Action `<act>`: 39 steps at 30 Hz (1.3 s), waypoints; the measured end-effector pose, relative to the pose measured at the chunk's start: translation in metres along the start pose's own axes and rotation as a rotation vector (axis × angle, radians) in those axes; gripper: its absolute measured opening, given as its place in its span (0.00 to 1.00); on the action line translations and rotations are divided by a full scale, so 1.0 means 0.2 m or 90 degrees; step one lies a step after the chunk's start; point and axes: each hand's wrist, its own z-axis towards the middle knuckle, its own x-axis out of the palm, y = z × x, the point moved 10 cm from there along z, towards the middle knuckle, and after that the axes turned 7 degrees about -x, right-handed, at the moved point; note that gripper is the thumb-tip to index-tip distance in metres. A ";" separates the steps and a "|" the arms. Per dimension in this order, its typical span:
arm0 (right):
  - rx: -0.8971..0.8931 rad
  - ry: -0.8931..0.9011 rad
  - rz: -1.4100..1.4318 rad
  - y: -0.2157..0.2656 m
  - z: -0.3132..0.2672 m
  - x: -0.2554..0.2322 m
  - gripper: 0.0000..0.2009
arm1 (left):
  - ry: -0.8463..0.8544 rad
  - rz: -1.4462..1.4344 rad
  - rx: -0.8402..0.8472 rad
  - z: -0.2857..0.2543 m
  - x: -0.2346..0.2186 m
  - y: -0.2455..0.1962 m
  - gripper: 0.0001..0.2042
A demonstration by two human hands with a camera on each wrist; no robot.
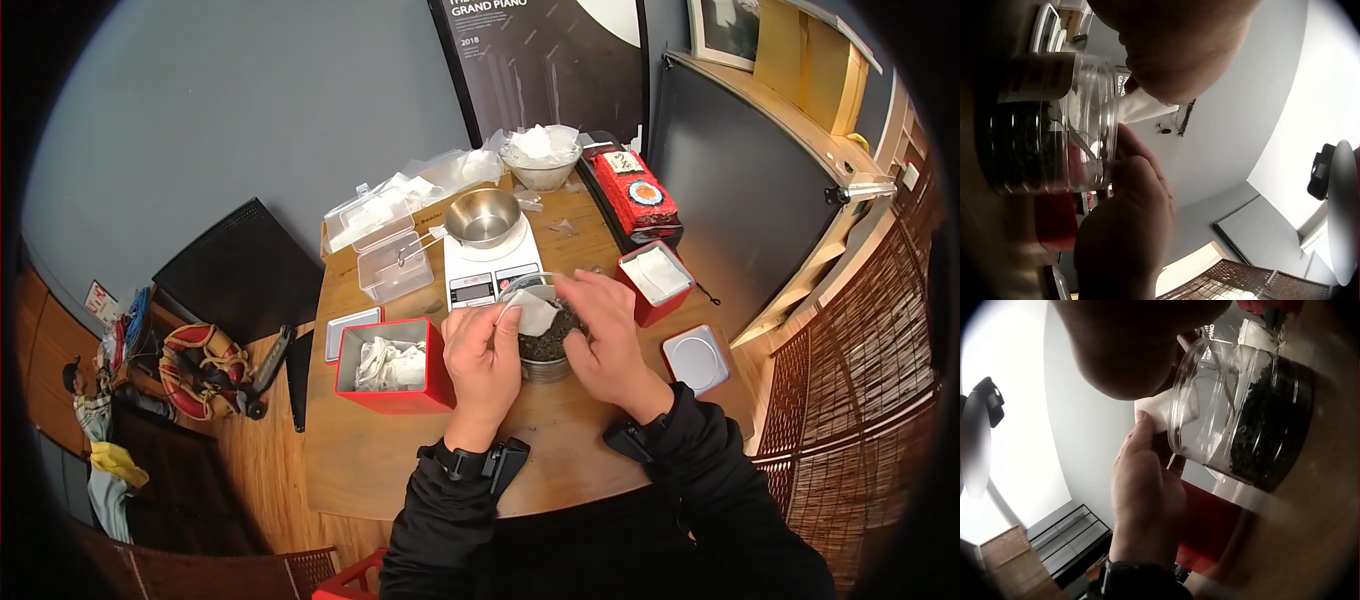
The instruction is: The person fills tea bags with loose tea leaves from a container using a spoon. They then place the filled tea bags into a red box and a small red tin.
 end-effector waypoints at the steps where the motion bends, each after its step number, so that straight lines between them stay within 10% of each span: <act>1: 0.052 -0.023 0.030 -0.03 0.01 -0.03 0.20 | -0.002 0.002 -0.001 0.00 0.00 0.00 0.05; 33: 0.000 -0.023 0.047 -0.03 -0.02 -0.01 0.28 | -0.011 -0.042 -0.062 -0.02 0.01 0.08 0.06; 39: 0.026 -0.094 0.052 -0.05 -0.03 -0.06 0.25 | -0.001 -0.286 -0.233 -0.04 0.03 0.17 0.10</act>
